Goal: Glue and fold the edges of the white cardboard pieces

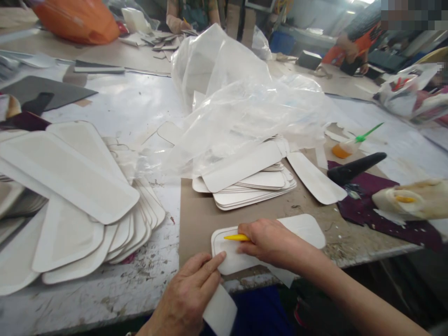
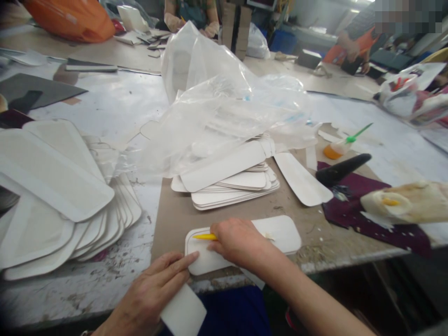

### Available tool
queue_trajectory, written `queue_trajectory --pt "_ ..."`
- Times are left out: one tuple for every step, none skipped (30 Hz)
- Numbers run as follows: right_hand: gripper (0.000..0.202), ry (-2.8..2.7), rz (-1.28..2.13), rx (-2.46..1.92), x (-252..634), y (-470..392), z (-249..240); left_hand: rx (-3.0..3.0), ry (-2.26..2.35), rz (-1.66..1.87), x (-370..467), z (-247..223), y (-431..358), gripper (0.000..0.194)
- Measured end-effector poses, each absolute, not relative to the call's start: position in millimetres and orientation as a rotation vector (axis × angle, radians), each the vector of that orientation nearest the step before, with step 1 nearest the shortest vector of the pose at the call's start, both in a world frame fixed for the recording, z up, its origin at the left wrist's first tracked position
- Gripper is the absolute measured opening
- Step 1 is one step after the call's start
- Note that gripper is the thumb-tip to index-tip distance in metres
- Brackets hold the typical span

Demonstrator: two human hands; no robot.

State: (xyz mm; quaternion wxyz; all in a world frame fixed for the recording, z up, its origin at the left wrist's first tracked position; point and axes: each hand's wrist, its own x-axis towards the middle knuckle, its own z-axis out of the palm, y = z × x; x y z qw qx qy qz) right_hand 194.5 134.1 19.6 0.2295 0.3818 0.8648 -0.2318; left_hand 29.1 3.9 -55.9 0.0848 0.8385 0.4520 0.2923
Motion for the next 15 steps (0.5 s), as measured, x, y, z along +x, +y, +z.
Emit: queue_trajectory --pt "0.018 2.376 -0.638 1.054 199 133 21 2.52 1.343 0.911 29 -58 4 0.022" --pt "0.019 2.361 -0.637 1.071 207 131 23 2.54 1.336 0.931 28 -60 4 0.023" --pt "0.019 2.339 -0.634 1.103 217 130 25 2.557 1.33 0.929 27 -62 3 0.024" --pt "0.019 2.309 -0.631 1.156 230 129 27 2.569 1.325 0.913 26 -63 3 0.024" --pt "0.019 2.277 -0.629 1.229 245 128 29 2.579 1.319 0.891 25 -63 3 0.024" --pt "0.02 2.245 -0.63 1.315 262 127 31 2.587 1.31 0.868 24 -64 2 0.023" --pt "0.021 2.215 -0.635 1.411 278 127 33 2.593 1.301 0.85 23 -64 2 0.021" --pt "0.022 2.19 -0.648 1.505 294 127 34 2.593 1.294 0.849 22 -64 1 0.02" --pt "0.023 2.17 -0.663 1.595 308 127 35 2.597 1.279 0.847 22 -64 1 0.02" --pt "0.024 2.157 -0.678 1.676 320 127 34 2.596 1.266 0.835 21 -64 1 0.021" --pt "0.025 2.145 -0.686 1.747 329 128 32 2.596 1.257 0.821 21 -64 1 0.022" --pt "0.026 2.13 -0.686 1.807 334 129 29 2.601 1.252 0.811 21 -65 1 0.023" --pt "0.027 2.111 -0.677 1.855 338 129 25 2.619 1.246 0.808 20 -65 1 0.023" --pt "0.027 2.092 -0.662 1.89 339 130 21 2.647 1.242 0.811 19 -66 2 0.024" --pt "0.027 2.073 -0.642 1.915 338 131 18 2.68 1.241 0.815 19 -66 3 0.023"
